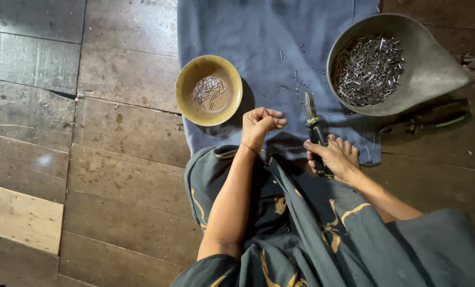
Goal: The person sits on the floor and uses pliers to cut small metal nails one by one. The cut pieces are placed into a yellow bowl, while the remaining nails are kept in a metal scoop. The person continues this repetitive cutting process throughout the clip.
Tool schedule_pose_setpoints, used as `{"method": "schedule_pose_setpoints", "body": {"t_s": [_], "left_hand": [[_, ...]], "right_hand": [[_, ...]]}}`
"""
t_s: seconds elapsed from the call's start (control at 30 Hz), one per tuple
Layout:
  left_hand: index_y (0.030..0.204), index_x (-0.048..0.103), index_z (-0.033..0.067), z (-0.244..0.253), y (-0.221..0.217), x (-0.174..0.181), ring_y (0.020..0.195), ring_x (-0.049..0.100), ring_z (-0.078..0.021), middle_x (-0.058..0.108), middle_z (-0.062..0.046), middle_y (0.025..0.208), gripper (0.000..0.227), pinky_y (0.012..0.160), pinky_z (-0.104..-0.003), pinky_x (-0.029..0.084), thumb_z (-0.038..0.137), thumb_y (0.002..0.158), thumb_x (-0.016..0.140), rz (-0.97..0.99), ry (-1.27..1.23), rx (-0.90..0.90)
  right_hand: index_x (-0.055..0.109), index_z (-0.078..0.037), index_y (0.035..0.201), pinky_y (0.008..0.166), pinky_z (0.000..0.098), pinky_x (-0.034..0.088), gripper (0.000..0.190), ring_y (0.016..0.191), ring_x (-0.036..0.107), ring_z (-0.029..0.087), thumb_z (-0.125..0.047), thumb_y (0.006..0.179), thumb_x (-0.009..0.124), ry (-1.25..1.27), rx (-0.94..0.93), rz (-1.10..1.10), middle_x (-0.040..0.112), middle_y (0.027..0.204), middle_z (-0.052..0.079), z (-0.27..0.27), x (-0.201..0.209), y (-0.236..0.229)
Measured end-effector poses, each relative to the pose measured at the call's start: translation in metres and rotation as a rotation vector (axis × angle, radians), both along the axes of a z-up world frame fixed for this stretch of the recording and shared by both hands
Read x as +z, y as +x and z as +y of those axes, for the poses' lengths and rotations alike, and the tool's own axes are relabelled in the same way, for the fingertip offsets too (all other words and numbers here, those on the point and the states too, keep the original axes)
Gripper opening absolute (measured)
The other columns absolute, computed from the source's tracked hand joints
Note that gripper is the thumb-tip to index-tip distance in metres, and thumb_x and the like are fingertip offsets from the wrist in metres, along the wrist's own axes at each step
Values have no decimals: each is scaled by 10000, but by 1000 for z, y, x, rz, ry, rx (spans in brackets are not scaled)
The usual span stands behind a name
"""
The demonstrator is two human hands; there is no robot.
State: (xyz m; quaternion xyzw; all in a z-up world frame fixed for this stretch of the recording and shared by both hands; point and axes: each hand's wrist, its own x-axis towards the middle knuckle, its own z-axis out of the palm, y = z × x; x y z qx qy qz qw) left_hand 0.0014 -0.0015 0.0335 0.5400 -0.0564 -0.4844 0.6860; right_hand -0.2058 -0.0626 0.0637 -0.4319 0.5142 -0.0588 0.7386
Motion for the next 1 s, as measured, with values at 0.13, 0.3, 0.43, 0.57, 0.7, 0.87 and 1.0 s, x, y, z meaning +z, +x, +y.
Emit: {"method": "schedule_pose_setpoints", "body": {"t_s": [0.13, 0.3, 0.43, 0.57, 0.7, 0.87, 1.0], "left_hand": [[549, 504, -56, 1, -1, -1, 655, 742, -314, 693, -307, 855, 206, 589, -368, 649, -95, 692, 647, -45, -7, -5], [575, 546, -5, 0, -2, 11, 597, 720, -225, 715, -219, 781, 185, 533, -292, 597, 10, 711, 670, -144, 15, -8], [678, 603, -31, -2, -1, -10, 509, 685, -240, 658, -213, 613, 225, 518, -326, 596, 80, 852, 692, -143, 26, 48], [704, 626, 19, -3, 1, -23, 448, 642, -187, 636, -143, 531, 223, 470, -256, 517, 97, 903, 690, -255, 78, 78], [723, 642, 36, -4, 4, -37, 441, 628, -167, 650, -136, 535, 223, 469, -237, 481, 135, 902, 732, -296, 97, 97], [832, 689, -35, -4, 0, -39, 537, 695, -195, 703, -189, 647, 201, 534, -273, 583, 52, 785, 865, -255, 78, 28], [938, 679, -40, 0, 0, -54, 610, 716, -216, 685, -147, 699, 212, 544, -273, 592, 21, 818, 843, -233, 5, 41]], "right_hand": [[627, 41, 720, 370, 377, 552, 329, 445, 608, 206, -209, 919, 708, -9, 8, -13, 561, 551, 148, 1, 0, 0], [608, 47, 696, 343, 379, 523, 326, 408, 576, 221, -183, 914, 685, -57, 38, -23, 530, 512, 151, -2, 16, 5], [623, 69, 664, 319, 377, 478, 365, 350, 561, 258, -202, 899, 694, -120, 66, 33, 524, 447, 185, -4, 56, 15], [646, 99, 609, 298, 396, 463, 388, 310, 572, 297, -186, 861, 723, -179, 77, 83, 544, 400, 227, -2, 79, 17], [639, 65, 644, 317, 403, 479, 362, 329, 582, 303, -209, 861, 735, -214, 100, 84, 537, 413, 215, -4, 38, 9], [786, -167, 640, 755, 255, 487, 776, 533, 752, 230, -801, 888, 414, -293, 264, 558, 692, 505, 50, 6, 108, 32], [761, -188, 681, 924, 289, 341, 674, 622, 736, 228, -701, 943, 411, -246, 206, 487, 667, 543, 50, -11, -81, -19]]}}
